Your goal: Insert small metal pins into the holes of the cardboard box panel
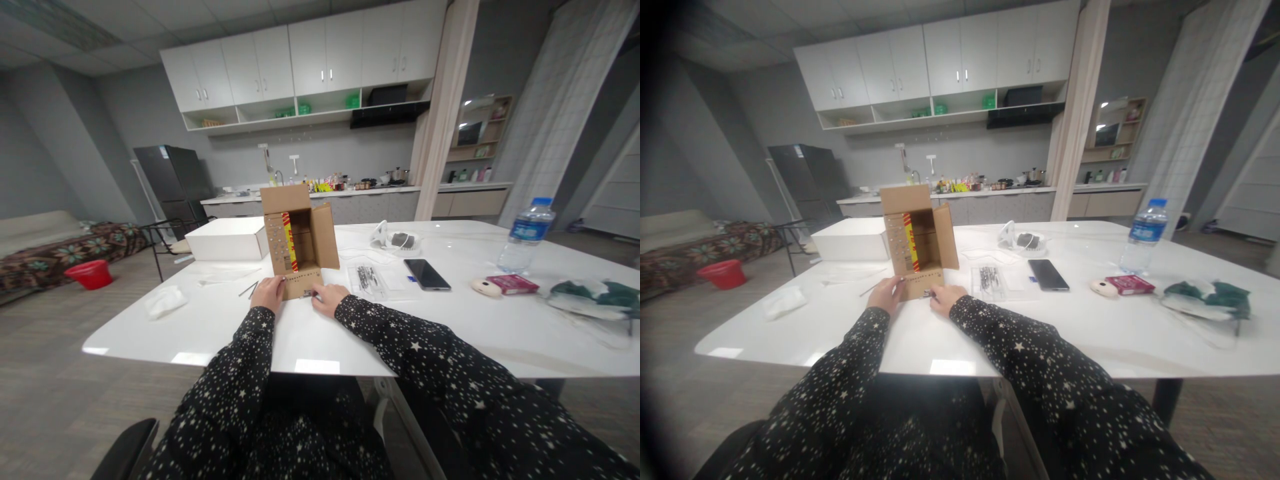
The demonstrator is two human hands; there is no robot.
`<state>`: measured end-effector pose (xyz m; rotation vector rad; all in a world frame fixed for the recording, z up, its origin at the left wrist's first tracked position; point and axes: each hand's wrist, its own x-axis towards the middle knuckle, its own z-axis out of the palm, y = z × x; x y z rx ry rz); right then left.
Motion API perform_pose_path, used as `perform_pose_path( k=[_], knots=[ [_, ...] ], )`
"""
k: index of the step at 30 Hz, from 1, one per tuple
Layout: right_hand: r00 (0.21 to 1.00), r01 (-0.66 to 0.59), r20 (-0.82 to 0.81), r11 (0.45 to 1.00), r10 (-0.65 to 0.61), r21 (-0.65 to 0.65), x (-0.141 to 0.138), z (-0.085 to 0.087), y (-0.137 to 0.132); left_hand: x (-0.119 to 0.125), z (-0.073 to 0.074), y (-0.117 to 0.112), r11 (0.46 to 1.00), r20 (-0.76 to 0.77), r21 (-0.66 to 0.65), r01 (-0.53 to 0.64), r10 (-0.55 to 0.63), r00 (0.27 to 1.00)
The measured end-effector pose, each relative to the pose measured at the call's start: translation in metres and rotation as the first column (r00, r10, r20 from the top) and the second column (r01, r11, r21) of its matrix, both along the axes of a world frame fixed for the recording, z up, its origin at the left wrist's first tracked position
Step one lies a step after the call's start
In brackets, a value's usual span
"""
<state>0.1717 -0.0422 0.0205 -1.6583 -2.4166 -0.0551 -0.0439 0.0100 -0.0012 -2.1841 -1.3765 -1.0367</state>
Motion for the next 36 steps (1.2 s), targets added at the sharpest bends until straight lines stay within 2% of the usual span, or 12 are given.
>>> perform_pose_path(
  k=[13,21,36],
  knots=[
    [1.000,-0.006,-0.005,1.000,0.006,0.024,0.0007,-0.0015,0.0003,0.0004,-0.0025,0.0032,1.000,-0.010,-0.016,0.010,-0.010,1.000],
    [1.000,0.003,0.012,1.000,-0.003,-0.021,0.0000,0.0011,-0.0008,0.0025,0.0000,0.0011,1.000,0.021,-0.010,-0.004,0.004,1.000],
    [1.000,0.011,0.007,1.000,-0.011,-0.022,-0.0006,0.0037,-0.0032,0.0040,0.0013,0.0041,1.000,0.054,-0.015,-0.022,0.023,0.998]
  ],
)
